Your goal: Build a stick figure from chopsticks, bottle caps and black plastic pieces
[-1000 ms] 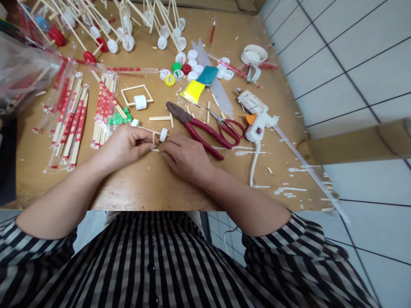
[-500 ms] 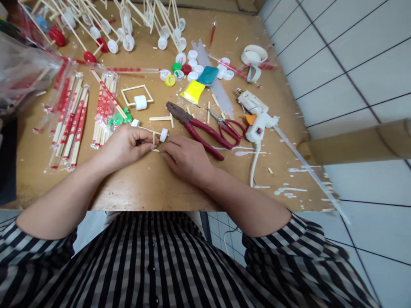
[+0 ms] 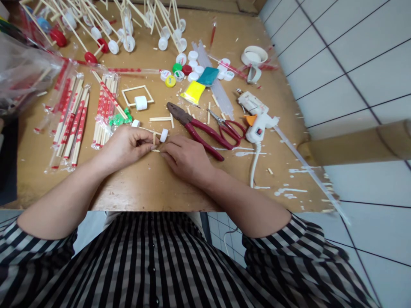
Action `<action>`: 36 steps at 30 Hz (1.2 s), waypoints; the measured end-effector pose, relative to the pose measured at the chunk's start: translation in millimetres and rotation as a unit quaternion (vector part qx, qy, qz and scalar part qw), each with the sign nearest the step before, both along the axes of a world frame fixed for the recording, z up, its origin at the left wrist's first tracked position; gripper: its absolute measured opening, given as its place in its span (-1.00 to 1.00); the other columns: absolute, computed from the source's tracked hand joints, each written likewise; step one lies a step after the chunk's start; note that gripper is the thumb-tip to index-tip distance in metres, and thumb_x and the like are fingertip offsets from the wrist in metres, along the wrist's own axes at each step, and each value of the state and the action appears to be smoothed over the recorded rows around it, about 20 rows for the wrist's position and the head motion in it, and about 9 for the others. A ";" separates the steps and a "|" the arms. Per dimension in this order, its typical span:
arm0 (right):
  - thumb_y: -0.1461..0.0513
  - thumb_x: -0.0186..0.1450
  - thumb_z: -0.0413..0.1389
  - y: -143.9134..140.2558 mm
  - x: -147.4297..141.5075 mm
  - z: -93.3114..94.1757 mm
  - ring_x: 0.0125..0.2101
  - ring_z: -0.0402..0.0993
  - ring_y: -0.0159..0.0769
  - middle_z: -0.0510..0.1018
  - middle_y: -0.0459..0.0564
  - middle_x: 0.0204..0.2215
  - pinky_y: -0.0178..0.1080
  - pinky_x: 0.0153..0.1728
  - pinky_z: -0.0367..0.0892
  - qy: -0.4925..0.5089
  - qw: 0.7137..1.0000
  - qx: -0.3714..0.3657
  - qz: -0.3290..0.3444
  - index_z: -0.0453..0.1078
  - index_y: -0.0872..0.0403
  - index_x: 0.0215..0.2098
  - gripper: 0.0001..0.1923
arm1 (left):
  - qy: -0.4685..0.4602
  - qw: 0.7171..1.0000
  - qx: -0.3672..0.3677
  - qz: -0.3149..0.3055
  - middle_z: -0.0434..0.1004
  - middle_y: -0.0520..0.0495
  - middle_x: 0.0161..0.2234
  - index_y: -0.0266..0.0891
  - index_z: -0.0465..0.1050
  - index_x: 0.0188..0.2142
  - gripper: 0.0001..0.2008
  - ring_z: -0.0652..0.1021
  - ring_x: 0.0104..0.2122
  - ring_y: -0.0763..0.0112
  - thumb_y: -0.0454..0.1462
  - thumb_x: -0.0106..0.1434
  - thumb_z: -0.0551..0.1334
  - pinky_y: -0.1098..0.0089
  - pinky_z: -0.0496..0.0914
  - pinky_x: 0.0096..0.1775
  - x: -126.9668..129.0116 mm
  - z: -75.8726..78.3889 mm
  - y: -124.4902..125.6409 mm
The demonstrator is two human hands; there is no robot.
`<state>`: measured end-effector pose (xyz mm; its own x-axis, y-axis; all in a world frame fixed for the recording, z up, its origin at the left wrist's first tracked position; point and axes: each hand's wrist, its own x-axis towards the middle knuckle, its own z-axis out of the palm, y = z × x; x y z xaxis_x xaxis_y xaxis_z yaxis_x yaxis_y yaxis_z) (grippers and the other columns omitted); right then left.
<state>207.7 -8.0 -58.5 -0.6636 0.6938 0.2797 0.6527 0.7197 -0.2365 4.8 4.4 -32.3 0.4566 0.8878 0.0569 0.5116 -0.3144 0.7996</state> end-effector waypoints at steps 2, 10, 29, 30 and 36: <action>0.29 0.45 -0.04 0.2 0.0 0.0 -0.26 0.45 -0.23 0.59 0.11 -0.29 -0.24 -0.24 0.29 0.008 1.000 -0.002 0.003 0.52 0.16 -0.24 -0.72 | -0.001 1.000 -0.001 0.000 0.68 -0.05 -0.39 -0.27 0.62 -0.38 -0.82 0.61 -0.37 0.36 -0.28 0.21 0.22 0.40 0.46 -0.24 -0.1 0.3 0.0; 0.29 0.46 -0.09 0.6 0.6 -2.5 -0.26 0.46 -0.24 0.60 0.08 -0.30 -0.25 -0.23 0.31 -0.004 1.000 0.026 0.006 0.52 0.13 -0.24 -0.68 | -0.002 1.000 0.001 0.000 0.69 -0.05 -0.38 -0.26 0.61 -0.39 -0.83 0.61 -0.37 0.37 -0.30 0.20 0.22 0.42 0.45 -0.27 0.9 1.2 0.1; 0.28 0.47 -0.12 0.7 1.1 -2.2 -0.24 0.45 -0.22 0.60 0.10 -0.29 -0.21 -0.20 0.35 0.003 1.000 0.008 0.005 0.52 0.12 -0.23 -0.65 | 0.000 1.000 0.000 -0.002 0.69 -0.06 -0.40 -0.26 0.61 -0.38 -0.81 0.60 -0.39 0.37 -0.28 0.20 0.20 0.41 0.46 -0.27 0.6 1.1 0.1; 0.28 0.47 -0.12 0.7 1.0 -2.3 -0.24 0.45 -0.22 0.60 0.10 -0.29 -0.21 -0.20 0.35 0.004 1.000 0.007 0.005 0.52 0.13 -0.22 -0.65 | -0.001 1.000 0.001 -0.002 0.69 -0.05 -0.40 -0.26 0.61 -0.38 -0.81 0.60 -0.39 0.37 -0.28 0.20 0.20 0.41 0.46 -0.27 0.7 1.2 0.0; 0.29 0.47 -0.11 0.5 0.6 -2.6 -0.25 0.45 -0.23 0.60 0.10 -0.30 -0.24 -0.23 0.32 0.000 1.000 0.024 0.007 0.52 0.15 -0.24 -0.64 | -0.007 1.000 0.003 -0.004 0.69 -0.05 -0.40 -0.26 0.61 -0.40 -0.82 0.61 -0.38 0.36 -0.30 0.18 0.21 0.41 0.45 -0.27 1.4 2.3 -0.1</action>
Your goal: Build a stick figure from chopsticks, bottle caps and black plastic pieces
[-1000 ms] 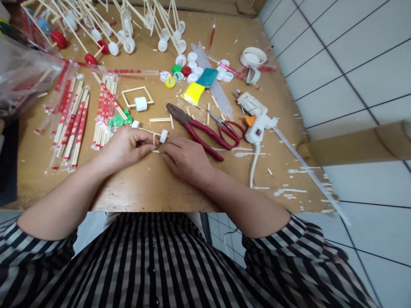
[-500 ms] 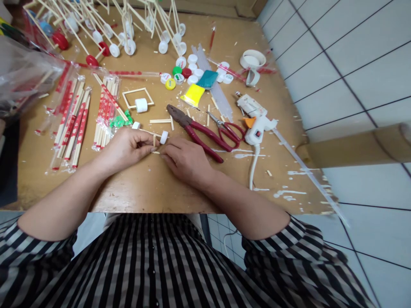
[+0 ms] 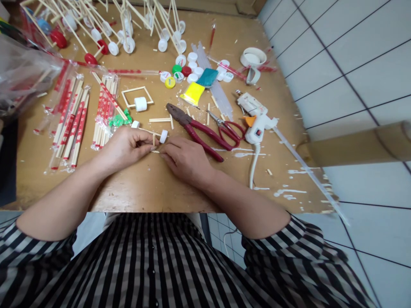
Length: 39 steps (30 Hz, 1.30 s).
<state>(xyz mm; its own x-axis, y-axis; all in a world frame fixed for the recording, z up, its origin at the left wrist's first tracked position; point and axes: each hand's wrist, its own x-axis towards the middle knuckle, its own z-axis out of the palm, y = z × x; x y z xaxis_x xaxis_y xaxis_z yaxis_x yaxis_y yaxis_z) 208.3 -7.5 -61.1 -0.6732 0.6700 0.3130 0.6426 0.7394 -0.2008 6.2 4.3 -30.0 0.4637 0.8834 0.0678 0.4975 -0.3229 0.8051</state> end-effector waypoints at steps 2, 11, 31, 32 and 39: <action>0.29 0.47 -0.11 0.0 0.1 0.5 -0.24 0.45 -0.23 0.60 0.10 -0.30 -0.24 -0.22 0.32 0.000 1.000 -0.003 0.000 0.52 0.15 -0.23 -0.65 | 0.001 1.000 -0.001 0.002 0.69 -0.05 -0.40 -0.26 0.61 -0.40 -0.83 0.61 -0.38 0.35 -0.30 0.19 0.21 0.41 0.45 -0.28 0.1 0.3 -0.1; 0.29 0.45 -0.05 0.5 0.5 0.4 -0.25 0.44 -0.24 0.58 0.09 -0.31 -0.25 -0.23 0.29 0.020 1.000 -0.022 0.000 0.52 0.15 -0.24 -0.71 | 0.003 1.000 -0.005 0.002 0.69 -0.06 -0.37 -0.26 0.63 -0.37 -0.83 0.61 -0.36 0.35 -0.31 0.20 0.22 0.40 0.46 -0.24 -0.9 -1.4 0.1; 0.28 0.47 -0.09 -0.4 0.1 2.2 -0.25 0.45 -0.22 0.59 0.11 -0.29 -0.24 -0.24 0.29 -0.005 1.000 -0.010 -0.003 0.52 0.16 -0.24 -0.67 | 0.002 1.000 0.001 0.003 0.69 -0.07 -0.39 -0.28 0.62 -0.38 -0.82 0.61 -0.38 0.34 -0.30 0.19 0.21 0.39 0.46 -0.26 -0.5 -2.4 0.0; 0.28 0.47 -0.09 -0.3 0.1 1.9 -0.26 0.45 -0.23 0.60 0.11 -0.29 -0.24 -0.24 0.29 -0.005 1.000 -0.008 -0.002 0.52 0.16 -0.24 -0.66 | 0.002 1.000 0.002 0.002 0.69 -0.07 -0.39 -0.28 0.62 -0.38 -0.82 0.61 -0.38 0.34 -0.30 0.19 0.21 0.39 0.46 -0.26 -0.4 -2.5 0.0; 0.28 0.47 -0.11 -0.2 0.3 0.7 -0.28 0.45 -0.24 0.59 0.10 -0.31 -0.24 -0.26 0.30 -0.006 1.000 0.008 0.000 0.52 0.15 -0.25 -0.65 | 0.003 1.000 0.004 0.002 0.69 -0.07 -0.39 -0.28 0.62 -0.37 -0.81 0.61 -0.38 0.34 -0.30 0.19 0.21 0.39 0.45 -0.26 -1.0 -2.6 0.0</action>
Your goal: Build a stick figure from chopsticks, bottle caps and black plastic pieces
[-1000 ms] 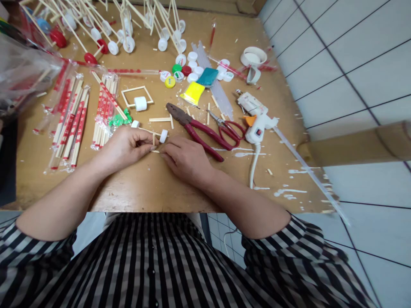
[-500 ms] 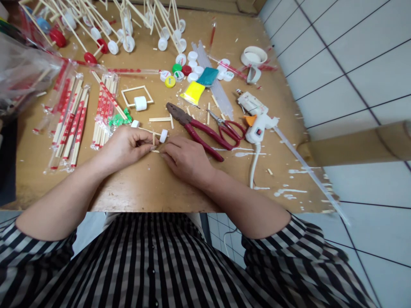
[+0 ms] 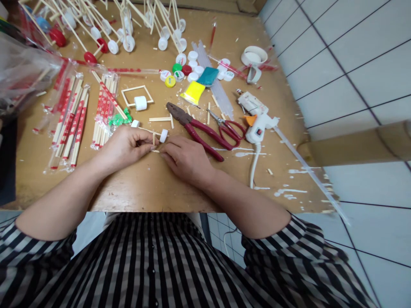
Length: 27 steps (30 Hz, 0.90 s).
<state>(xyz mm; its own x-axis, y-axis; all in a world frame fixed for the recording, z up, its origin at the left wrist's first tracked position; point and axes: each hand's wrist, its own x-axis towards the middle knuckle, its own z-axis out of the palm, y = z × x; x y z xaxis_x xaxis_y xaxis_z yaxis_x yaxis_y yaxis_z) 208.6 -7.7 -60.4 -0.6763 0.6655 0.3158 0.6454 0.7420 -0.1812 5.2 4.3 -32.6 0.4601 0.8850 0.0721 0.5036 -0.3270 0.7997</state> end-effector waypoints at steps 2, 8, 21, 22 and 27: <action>0.28 0.47 -0.11 0.0 0.2 -0.2 -0.28 0.45 -0.24 0.59 0.09 -0.31 -0.24 -0.25 0.31 0.001 1.000 -0.001 -0.002 0.52 0.15 -0.25 -0.65 | -0.001 1.000 0.000 0.000 0.69 -0.07 -0.39 -0.28 0.62 -0.37 -0.81 0.61 -0.38 0.34 -0.29 0.20 0.21 0.39 0.45 -0.26 -0.1 0.0 0.0; 0.28 0.47 -0.11 0.5 0.3 -0.9 -0.27 0.45 -0.23 0.60 0.10 -0.31 -0.24 -0.26 0.31 0.007 1.000 0.002 0.003 0.52 0.16 -0.25 -0.65 | -0.001 1.000 -0.008 -0.003 0.69 -0.07 -0.38 -0.27 0.62 -0.38 -0.80 0.61 -0.36 0.34 -0.28 0.20 0.20 0.39 0.45 -0.26 0.1 0.2 0.2; 0.28 0.47 -0.10 0.6 0.7 -2.1 -0.27 0.46 -0.24 0.60 0.08 -0.31 -0.25 -0.25 0.32 0.010 1.000 0.000 0.002 0.52 0.14 -0.25 -0.66 | -0.001 1.000 -0.007 -0.003 0.68 -0.06 -0.38 -0.26 0.61 -0.37 -0.82 0.61 -0.37 0.35 -0.31 0.21 0.20 0.39 0.45 -0.25 0.2 0.0 0.3; 0.28 0.47 -0.10 0.7 0.6 -2.3 -0.27 0.46 -0.25 0.60 0.08 -0.31 -0.25 -0.25 0.32 0.008 1.000 0.002 0.002 0.51 0.14 -0.25 -0.66 | 0.000 1.000 -0.005 -0.003 0.68 -0.06 -0.39 -0.27 0.61 -0.38 -0.82 0.61 -0.37 0.35 -0.30 0.20 0.20 0.39 0.45 -0.25 0.2 -0.2 0.3; 0.28 0.47 -0.10 0.5 0.3 -2.6 -0.27 0.46 -0.25 0.60 0.08 -0.31 -0.24 -0.25 0.32 -0.002 1.000 0.002 -0.004 0.51 0.14 -0.28 -0.66 | -0.001 1.000 0.000 -0.002 0.68 -0.07 -0.40 -0.27 0.62 -0.39 -0.81 0.60 -0.39 0.35 -0.30 0.19 0.21 0.40 0.44 -0.27 -0.1 0.4 0.2</action>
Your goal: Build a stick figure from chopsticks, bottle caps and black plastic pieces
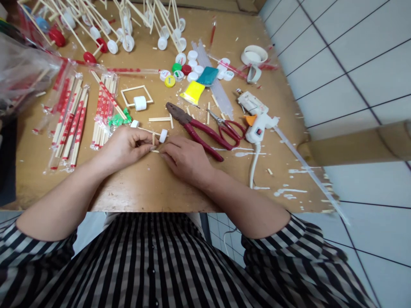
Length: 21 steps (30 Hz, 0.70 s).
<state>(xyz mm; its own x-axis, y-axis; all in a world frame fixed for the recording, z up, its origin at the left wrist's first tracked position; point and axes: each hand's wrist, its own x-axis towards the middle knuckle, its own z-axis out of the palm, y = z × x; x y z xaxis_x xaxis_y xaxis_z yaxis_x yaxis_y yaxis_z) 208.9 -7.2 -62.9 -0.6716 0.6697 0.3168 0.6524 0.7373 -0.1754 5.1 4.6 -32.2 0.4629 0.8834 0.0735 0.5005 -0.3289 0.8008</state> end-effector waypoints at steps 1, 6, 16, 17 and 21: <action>0.28 0.47 -0.10 0.0 0.0 0.1 -0.27 0.47 -0.24 0.60 0.08 -0.31 -0.24 -0.25 0.33 0.003 1.000 -0.001 0.001 0.51 0.13 -0.26 -0.66 | 0.000 1.000 -0.002 -0.001 0.68 -0.07 -0.39 -0.27 0.62 -0.38 -0.81 0.60 -0.39 0.35 -0.30 0.19 0.21 0.40 0.44 -0.27 0.1 0.3 0.0; 0.28 0.47 -0.10 -0.2 0.6 1.0 -0.25 0.47 -0.23 0.60 0.09 -0.29 -0.23 -0.24 0.33 0.005 1.000 -0.006 0.002 0.52 0.14 -0.24 -0.66 | 0.005 1.000 -0.002 0.001 0.68 -0.07 -0.40 -0.27 0.61 -0.39 -0.81 0.60 -0.39 0.35 -0.29 0.19 0.20 0.40 0.45 -0.28 1.2 1.6 -0.4; 0.27 0.46 -0.07 -0.8 0.5 2.3 -0.24 0.46 -0.24 0.59 0.10 -0.27 -0.23 -0.22 0.32 0.022 0.999 -0.045 0.000 0.51 0.13 -0.26 -0.69 | 0.009 1.000 0.000 0.004 0.67 -0.07 -0.40 -0.27 0.61 -0.40 -0.81 0.61 -0.39 0.34 -0.28 0.20 0.21 0.39 0.46 -0.25 0.0 0.8 -0.5; 0.27 0.46 -0.07 -0.8 0.6 2.5 -0.24 0.46 -0.24 0.59 0.10 -0.27 -0.23 -0.22 0.31 0.019 0.999 -0.044 -0.001 0.51 0.13 -0.27 -0.69 | 0.009 1.000 0.000 0.005 0.67 -0.06 -0.40 -0.27 0.61 -0.39 -0.82 0.61 -0.39 0.35 -0.28 0.20 0.22 0.39 0.46 -0.25 -0.1 0.6 -0.5; 0.26 0.46 -0.06 -0.9 0.7 2.8 -0.26 0.45 -0.23 0.59 0.11 -0.29 -0.23 -0.24 0.31 0.008 0.999 -0.041 -0.001 0.50 0.14 -0.28 -0.69 | 0.007 1.000 0.002 0.004 0.67 -0.05 -0.40 -0.26 0.62 -0.39 -0.83 0.61 -0.38 0.36 -0.29 0.20 0.23 0.41 0.46 -0.27 -0.2 -0.3 -0.2</action>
